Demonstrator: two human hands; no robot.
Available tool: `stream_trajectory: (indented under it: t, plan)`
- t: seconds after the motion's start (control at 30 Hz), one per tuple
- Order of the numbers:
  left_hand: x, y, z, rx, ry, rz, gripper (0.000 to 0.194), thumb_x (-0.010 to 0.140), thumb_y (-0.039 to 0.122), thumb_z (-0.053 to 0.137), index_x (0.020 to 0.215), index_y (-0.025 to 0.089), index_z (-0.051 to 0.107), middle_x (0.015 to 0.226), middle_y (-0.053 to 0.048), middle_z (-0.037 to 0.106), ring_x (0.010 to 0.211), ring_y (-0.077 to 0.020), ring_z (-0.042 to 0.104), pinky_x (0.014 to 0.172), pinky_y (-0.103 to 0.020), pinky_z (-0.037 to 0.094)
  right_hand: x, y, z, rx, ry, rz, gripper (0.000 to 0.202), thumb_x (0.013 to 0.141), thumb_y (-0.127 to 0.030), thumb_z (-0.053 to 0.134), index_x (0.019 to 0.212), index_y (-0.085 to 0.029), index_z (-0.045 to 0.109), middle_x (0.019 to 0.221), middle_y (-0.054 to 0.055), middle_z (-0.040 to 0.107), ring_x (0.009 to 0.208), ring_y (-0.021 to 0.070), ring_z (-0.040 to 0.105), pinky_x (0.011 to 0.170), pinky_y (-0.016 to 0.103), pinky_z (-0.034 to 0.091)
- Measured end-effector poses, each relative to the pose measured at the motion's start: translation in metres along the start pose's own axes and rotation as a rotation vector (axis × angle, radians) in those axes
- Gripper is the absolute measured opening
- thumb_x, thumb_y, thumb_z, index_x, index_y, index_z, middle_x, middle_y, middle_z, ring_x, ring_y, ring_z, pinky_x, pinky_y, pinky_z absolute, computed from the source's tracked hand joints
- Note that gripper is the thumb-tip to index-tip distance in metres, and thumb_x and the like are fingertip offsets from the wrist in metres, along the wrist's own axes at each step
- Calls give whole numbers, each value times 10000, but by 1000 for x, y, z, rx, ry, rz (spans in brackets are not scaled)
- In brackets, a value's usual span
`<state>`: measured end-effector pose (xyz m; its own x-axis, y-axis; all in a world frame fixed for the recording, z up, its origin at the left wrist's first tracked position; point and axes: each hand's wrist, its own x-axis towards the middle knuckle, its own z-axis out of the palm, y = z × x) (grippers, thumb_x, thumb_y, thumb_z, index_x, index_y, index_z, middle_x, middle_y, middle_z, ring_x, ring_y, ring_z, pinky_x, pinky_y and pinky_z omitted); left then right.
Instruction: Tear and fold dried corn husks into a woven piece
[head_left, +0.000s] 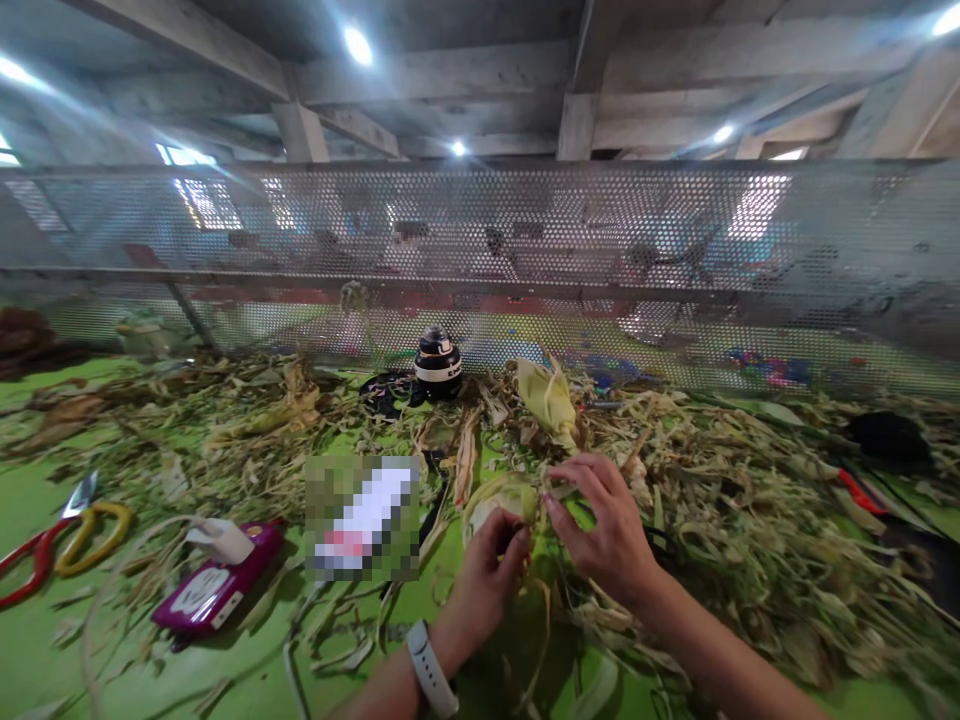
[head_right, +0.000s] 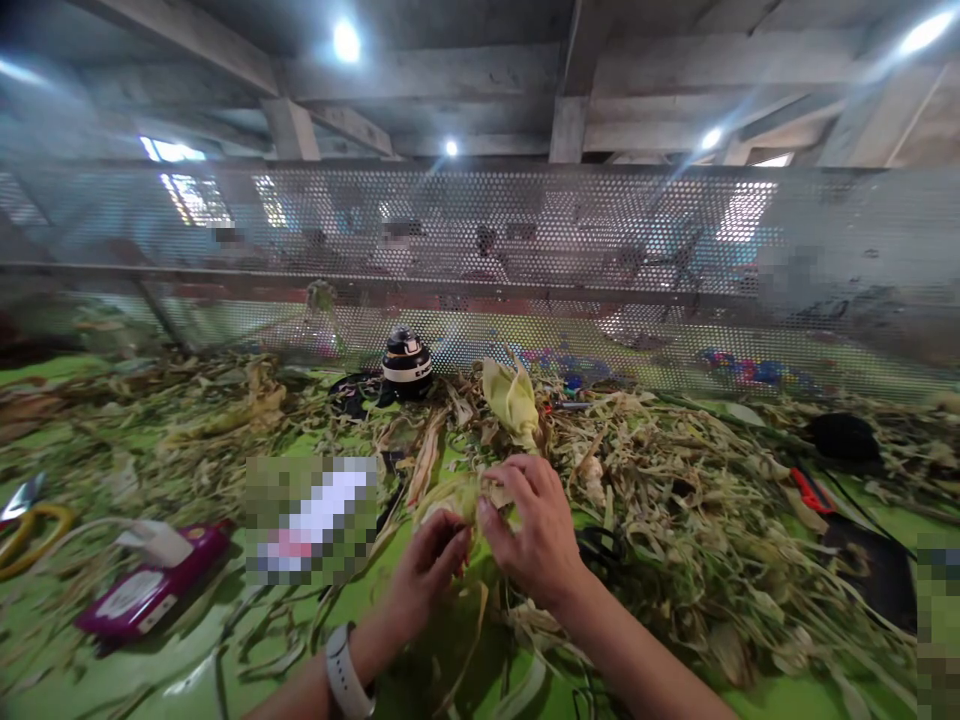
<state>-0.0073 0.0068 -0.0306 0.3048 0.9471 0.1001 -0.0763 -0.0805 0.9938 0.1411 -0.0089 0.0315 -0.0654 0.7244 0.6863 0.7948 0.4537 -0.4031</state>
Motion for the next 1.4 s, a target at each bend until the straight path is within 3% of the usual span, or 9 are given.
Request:
stream_trajectory:
  t: [0.07,0.2,0.37,0.47,0.53,0.73,1.0,1.2,1.4]
  plan:
    - [1,-2,0,25,20,20,256,777,420,561,695,195,471,585,58,425,524,-101,385,493,-221,334,0,0,-1,-24,-7,-118,146,811,-236,534,939,-196,589,946,84,578,915,222,529,822,356,417]
    - [1,-2,0,69,42,61,216,799,382,532,708,198,465,600,53,428,535,-109,380,504,-230,328,-3,1,3,-191,-29,-139,53,805,-227,557,783,-198,596,789,46,561,776,200,508,723,335,392]
    - [-1,0,-1,178,64,115,208,817,323,493,662,211,412,568,56,402,515,-112,367,494,-230,303,-4,0,1,-321,14,-223,242,757,-106,515,947,-215,619,968,78,585,911,236,498,814,375,345]
    - [-1,3,-3,225,83,135,181,816,303,500,676,212,431,586,43,434,526,-122,390,506,-237,313,-3,-1,3,-264,-136,-113,75,783,-224,535,775,-197,605,806,56,591,782,209,521,739,344,360]
    - [-3,4,-2,271,83,149,133,824,285,497,720,209,465,633,16,504,561,-137,440,536,-249,339,-3,2,9,-215,-181,15,182,818,-311,527,679,-197,556,684,26,569,684,181,526,669,307,368]
    - [-5,3,-1,319,70,184,101,828,257,495,743,203,499,693,-15,574,619,-154,491,597,-269,376,-9,11,25,0,-147,212,178,824,-338,535,716,-196,537,648,-4,564,587,143,529,568,243,400]
    - [4,14,0,1,79,-51,249,742,392,566,630,191,471,544,50,469,480,-101,421,474,-222,357,-8,14,28,417,-158,479,296,829,-455,526,751,-172,557,632,-12,541,573,128,488,545,226,407]
    - [6,6,0,-105,89,-121,303,694,436,627,618,184,478,543,56,471,471,-88,420,472,-214,356,-10,18,35,565,-84,544,330,803,-494,536,695,-186,483,584,-44,439,540,114,426,511,220,387]
    - [8,5,-2,-156,107,-124,302,666,421,680,623,162,530,545,46,506,491,-84,439,490,-208,368,-8,16,33,757,-82,601,333,773,-506,587,746,-177,543,642,-17,513,619,131,483,563,224,413]
